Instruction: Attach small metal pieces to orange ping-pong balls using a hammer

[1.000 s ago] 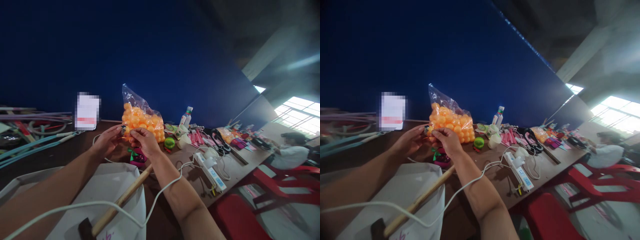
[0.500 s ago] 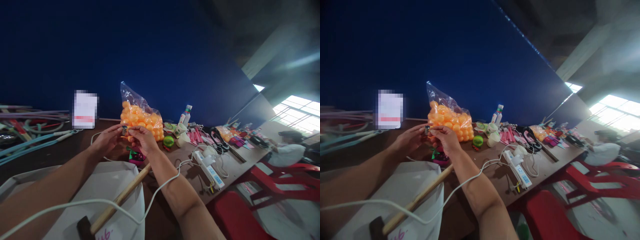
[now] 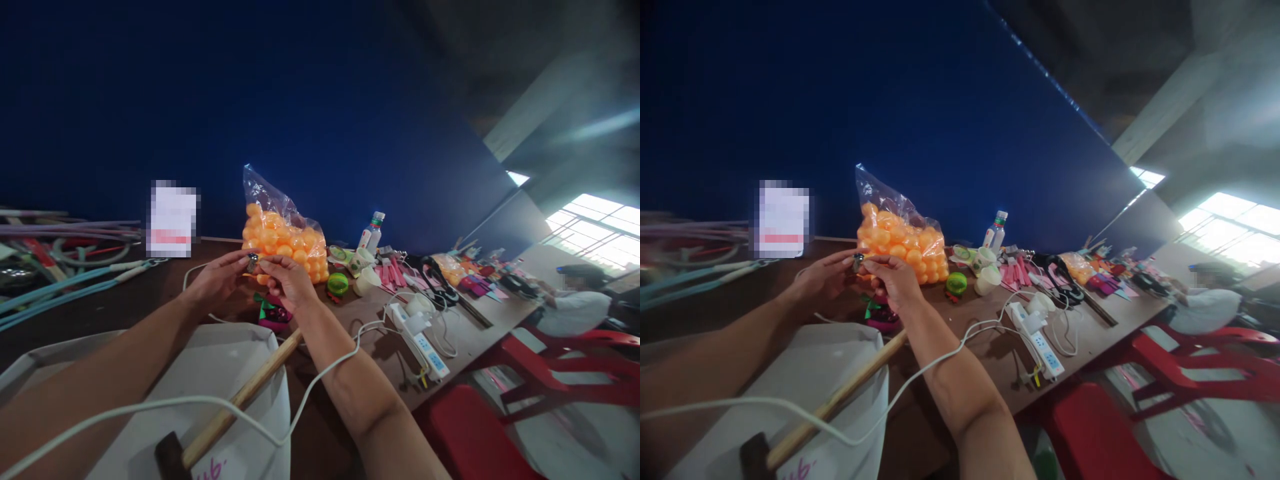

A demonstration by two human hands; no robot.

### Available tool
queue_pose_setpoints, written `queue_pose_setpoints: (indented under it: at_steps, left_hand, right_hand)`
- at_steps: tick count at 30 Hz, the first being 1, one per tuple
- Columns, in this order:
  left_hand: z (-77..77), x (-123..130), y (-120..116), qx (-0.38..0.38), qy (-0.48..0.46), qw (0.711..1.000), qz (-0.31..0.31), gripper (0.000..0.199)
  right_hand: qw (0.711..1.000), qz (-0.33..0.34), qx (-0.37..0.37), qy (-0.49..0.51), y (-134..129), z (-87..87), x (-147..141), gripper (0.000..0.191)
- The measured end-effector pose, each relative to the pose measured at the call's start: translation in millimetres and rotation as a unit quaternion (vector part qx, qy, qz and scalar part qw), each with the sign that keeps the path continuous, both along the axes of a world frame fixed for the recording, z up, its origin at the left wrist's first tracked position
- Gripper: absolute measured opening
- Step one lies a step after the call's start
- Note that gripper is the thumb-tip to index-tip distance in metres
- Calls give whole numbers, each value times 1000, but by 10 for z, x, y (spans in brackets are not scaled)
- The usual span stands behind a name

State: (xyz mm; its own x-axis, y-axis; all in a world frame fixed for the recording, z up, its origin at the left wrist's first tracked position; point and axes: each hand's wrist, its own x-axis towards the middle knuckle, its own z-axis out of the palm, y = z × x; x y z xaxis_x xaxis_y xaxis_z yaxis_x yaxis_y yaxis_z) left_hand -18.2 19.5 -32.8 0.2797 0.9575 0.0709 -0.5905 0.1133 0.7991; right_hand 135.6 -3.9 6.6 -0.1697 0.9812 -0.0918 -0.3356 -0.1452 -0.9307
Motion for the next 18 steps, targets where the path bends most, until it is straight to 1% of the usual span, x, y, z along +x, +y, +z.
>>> queue_pose_setpoints:
  at_steps: [5,12,18]
  left_hand:
    - [-32,-4,13,2,-2,1000,-9,32]
    - [-89,-3,62,2,-3,1000,-4,32]
    - [-41,5,27,1,-13,1000,1,31]
  right_hand:
    - [1000,-2,-1,3,-13,13,-4,31]
    - [1000,-7,3,2,-16,3,-11,31]
    - [1000,-14,2,4,-15,-3,-26,31]
